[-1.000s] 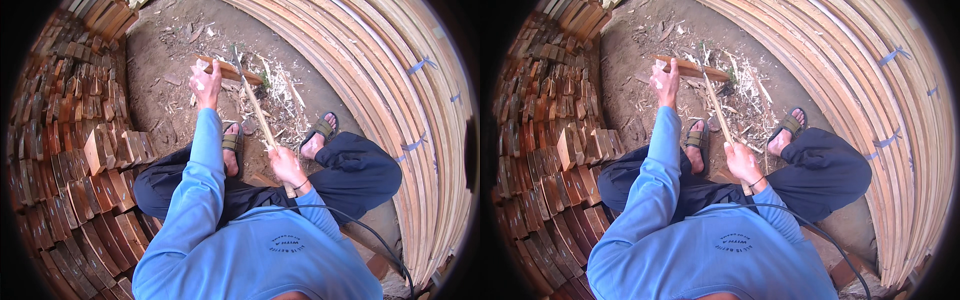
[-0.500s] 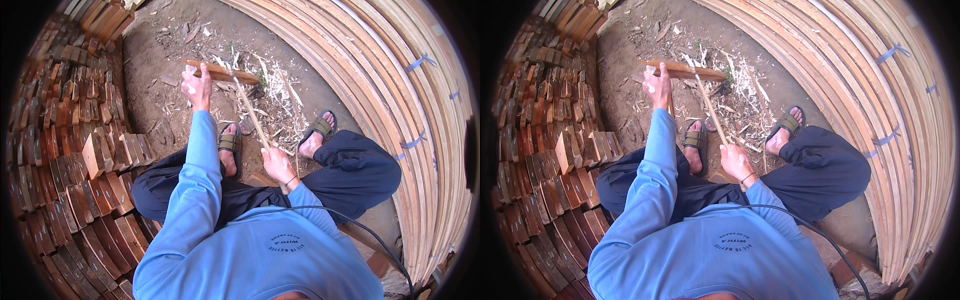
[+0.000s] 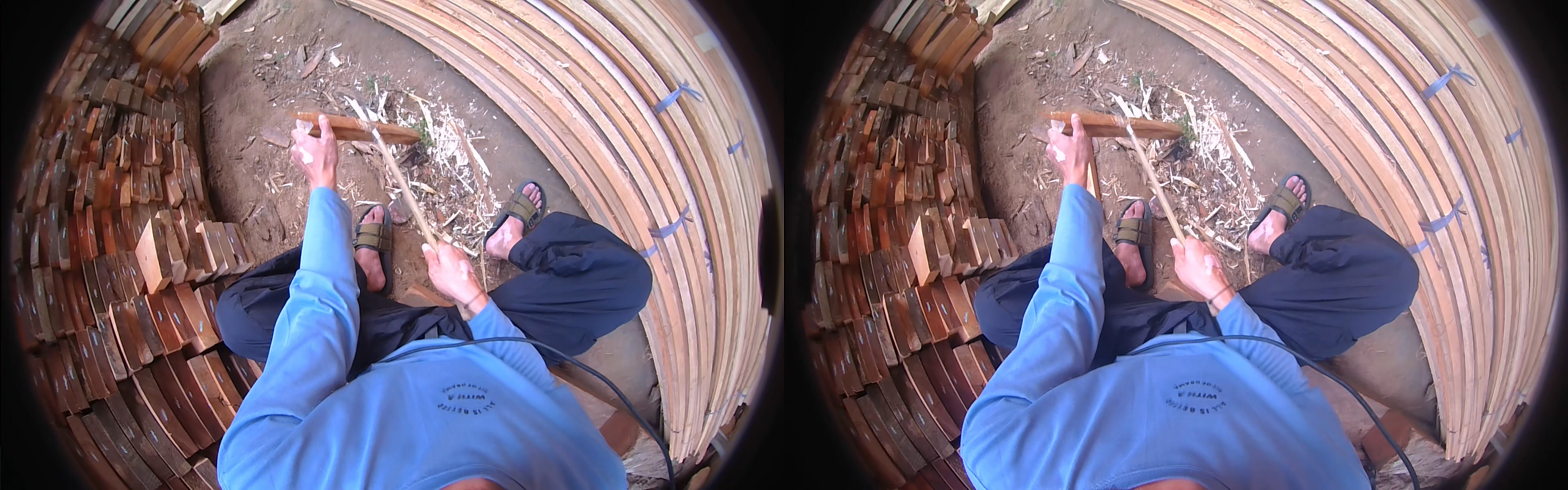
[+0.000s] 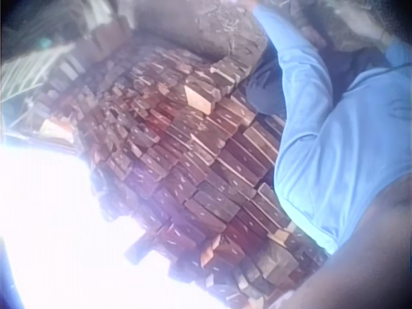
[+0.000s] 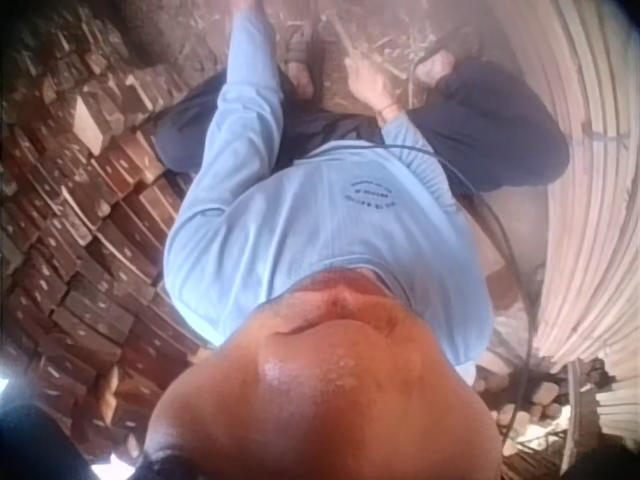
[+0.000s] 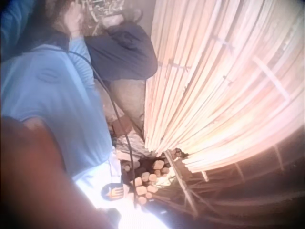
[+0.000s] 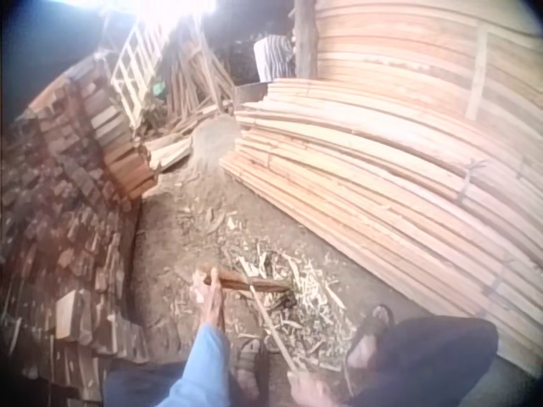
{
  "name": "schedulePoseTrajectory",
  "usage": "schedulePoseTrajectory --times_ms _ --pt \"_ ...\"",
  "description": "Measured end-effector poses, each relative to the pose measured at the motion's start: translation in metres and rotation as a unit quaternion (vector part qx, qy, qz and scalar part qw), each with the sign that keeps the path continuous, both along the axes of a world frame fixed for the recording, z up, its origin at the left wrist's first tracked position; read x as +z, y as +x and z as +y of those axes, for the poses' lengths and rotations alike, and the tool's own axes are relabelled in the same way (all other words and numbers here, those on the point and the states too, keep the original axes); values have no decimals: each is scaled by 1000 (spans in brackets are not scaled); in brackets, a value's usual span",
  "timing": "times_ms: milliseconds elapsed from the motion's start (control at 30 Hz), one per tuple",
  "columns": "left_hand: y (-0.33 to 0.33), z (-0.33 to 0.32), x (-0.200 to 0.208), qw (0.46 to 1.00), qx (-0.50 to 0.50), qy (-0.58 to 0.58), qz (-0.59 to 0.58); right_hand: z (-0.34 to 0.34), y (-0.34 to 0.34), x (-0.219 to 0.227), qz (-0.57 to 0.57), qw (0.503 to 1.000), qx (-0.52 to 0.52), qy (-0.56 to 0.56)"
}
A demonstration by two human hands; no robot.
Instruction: The person whittles a piece of wood with a small axe while sitting among stacks of timber, removing shavings from the edges.
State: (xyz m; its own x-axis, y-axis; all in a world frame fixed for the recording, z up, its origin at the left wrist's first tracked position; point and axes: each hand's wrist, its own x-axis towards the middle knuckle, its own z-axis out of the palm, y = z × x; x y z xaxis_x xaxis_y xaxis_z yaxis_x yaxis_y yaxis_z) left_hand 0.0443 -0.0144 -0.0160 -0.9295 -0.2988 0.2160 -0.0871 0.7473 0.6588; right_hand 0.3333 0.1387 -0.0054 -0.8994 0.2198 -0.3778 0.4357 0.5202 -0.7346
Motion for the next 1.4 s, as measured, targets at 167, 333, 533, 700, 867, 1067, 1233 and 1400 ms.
schedulePoseTrajectory --times_ms 167,333,533,700,867,1067,1233,1400 --pt "2 -1 3 1000 16 -9 -22 13 -20 79 125 980 -132 -82" --pt "0 7 4 1000 1 -15 7 -10 1 -7 77 996 -48 -1" --pt "-5 3 0 1000 -4 -11 2 -6 -5 51 63 996 -47 -33" --pt "0 1 0 1000 1 -18 -1 -9 -14 81 101 989 -94 -47" --pt "-5 3 3 1000 -2 -11 0 -1 -1 -22 9 999 -19 46" --pt "2 3 8 999 5 -8 -31 4 -9 65 142 985 -91 -37" --pt "-3 3 0 1000 13 -17 -4 -3 5 -8 -15 1000 -5 7" --pt "0 2 5 1000 8 -9 -25 2 -12 64 80 990 -115 -35"
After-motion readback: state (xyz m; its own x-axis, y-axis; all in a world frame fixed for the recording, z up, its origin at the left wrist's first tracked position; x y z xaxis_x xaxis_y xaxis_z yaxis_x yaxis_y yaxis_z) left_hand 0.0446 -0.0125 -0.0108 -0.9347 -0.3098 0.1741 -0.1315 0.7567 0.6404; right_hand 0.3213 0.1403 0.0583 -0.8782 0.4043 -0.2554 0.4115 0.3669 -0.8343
